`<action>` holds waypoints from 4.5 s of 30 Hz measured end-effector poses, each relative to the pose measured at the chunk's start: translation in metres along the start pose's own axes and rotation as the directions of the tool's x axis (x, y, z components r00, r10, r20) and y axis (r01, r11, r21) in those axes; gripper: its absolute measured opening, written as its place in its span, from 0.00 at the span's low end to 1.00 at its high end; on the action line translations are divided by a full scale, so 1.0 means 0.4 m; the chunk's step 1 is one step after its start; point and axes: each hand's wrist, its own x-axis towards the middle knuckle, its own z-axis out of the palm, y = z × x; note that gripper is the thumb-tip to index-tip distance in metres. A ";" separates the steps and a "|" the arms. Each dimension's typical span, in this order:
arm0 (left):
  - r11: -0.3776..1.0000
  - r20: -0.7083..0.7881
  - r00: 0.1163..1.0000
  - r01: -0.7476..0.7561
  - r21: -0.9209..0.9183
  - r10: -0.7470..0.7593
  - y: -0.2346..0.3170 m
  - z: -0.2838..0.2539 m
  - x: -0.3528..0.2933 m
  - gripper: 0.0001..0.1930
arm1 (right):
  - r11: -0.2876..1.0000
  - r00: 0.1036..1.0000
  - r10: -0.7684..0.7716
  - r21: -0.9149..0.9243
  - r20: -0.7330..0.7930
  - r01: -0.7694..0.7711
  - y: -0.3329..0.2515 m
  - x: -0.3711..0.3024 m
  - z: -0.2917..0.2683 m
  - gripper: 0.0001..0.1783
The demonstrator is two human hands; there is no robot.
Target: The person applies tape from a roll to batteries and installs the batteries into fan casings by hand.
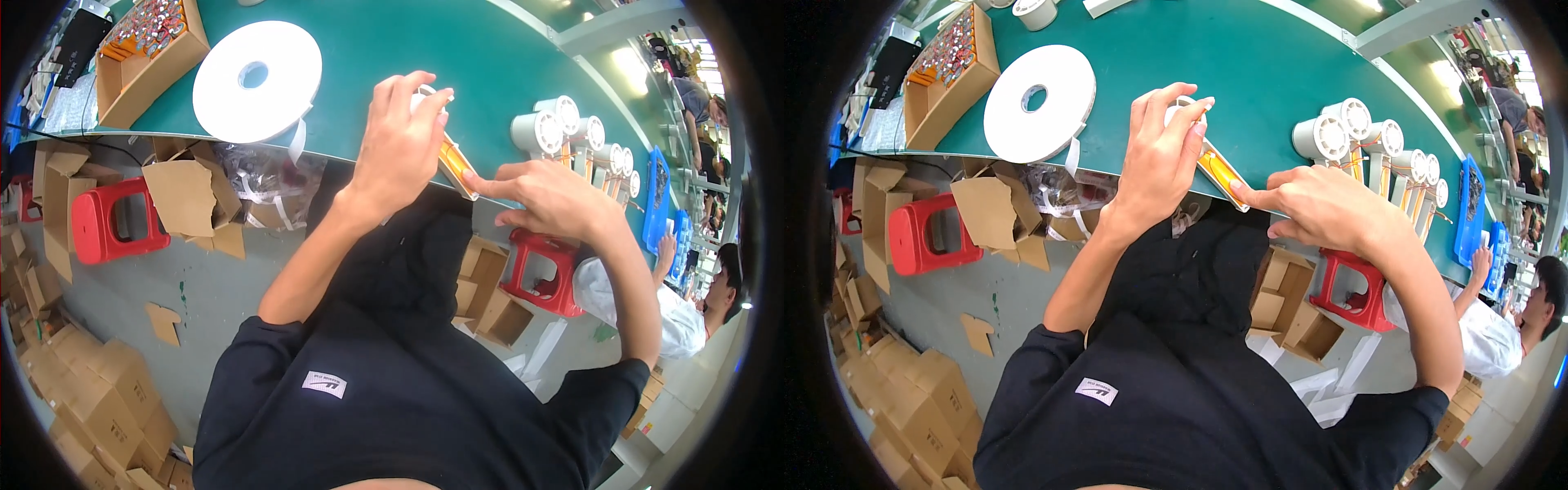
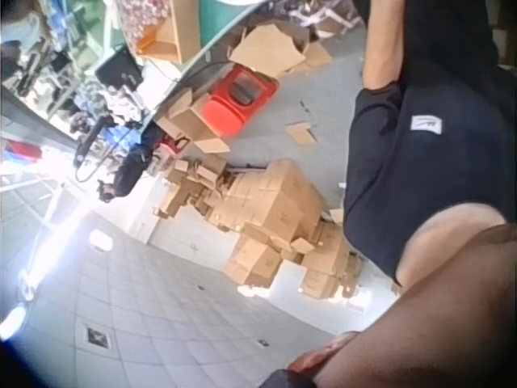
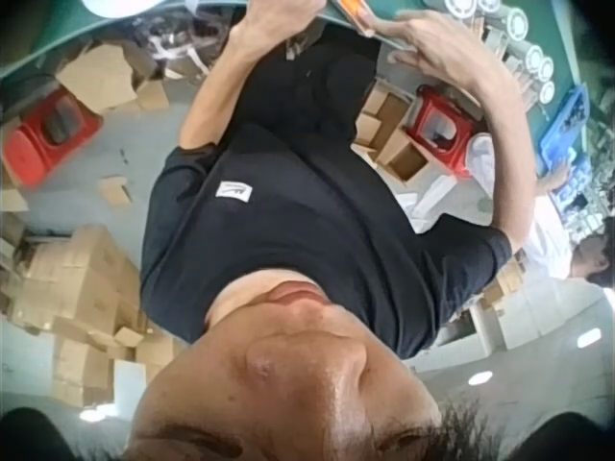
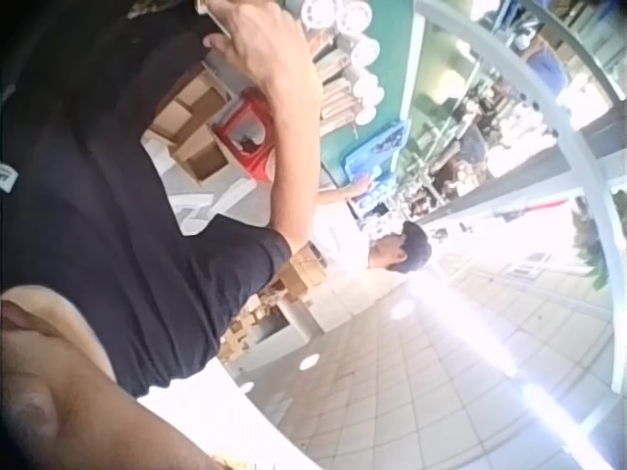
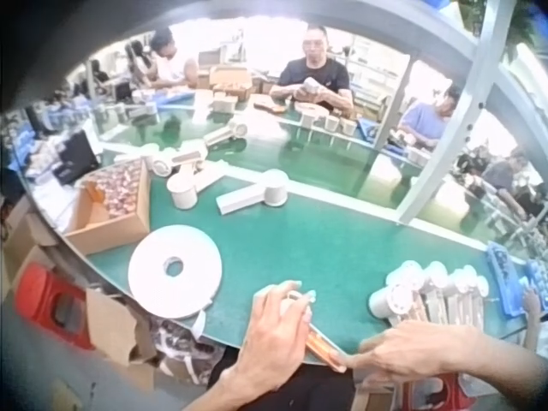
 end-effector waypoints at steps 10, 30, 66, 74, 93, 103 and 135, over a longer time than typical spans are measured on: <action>1.000 0.019 1.000 0.018 0.009 -0.018 0.005 -0.006 -0.003 0.11 | 0.994 0.995 -0.082 0.067 -0.051 0.086 0.054 0.017 0.031 0.26; 0.977 0.137 0.978 0.177 -0.121 -0.160 0.005 -0.051 -0.001 0.25 | 0.971 0.464 0.214 0.136 -0.859 -0.197 -0.089 0.174 0.219 0.13; 0.464 -0.528 0.681 0.732 0.499 -0.507 -0.588 -0.706 0.247 0.25 | 0.309 -0.486 0.645 0.783 -0.590 -0.540 0.602 -0.617 0.711 0.32; 0.533 -0.394 0.794 0.604 0.592 -0.462 -0.530 -0.785 0.197 0.23 | 0.342 -0.708 0.467 0.847 -0.530 -0.408 0.484 -0.606 0.599 0.25; 0.813 0.634 0.728 0.519 -0.263 -0.260 0.137 -0.374 0.043 0.47 | 0.401 0.643 0.244 0.679 -0.726 0.615 -0.224 0.151 0.191 0.33; 0.784 0.584 0.749 -0.144 0.604 -0.312 -0.116 -0.473 0.090 0.48 | -0.209 0.744 0.401 0.737 -0.534 0.642 -0.249 0.136 0.344 0.21; 0.841 0.192 0.970 0.020 0.541 -0.146 0.028 -0.358 -0.106 0.41 | -0.088 0.648 0.550 0.734 -0.528 0.673 -0.281 0.122 0.322 0.20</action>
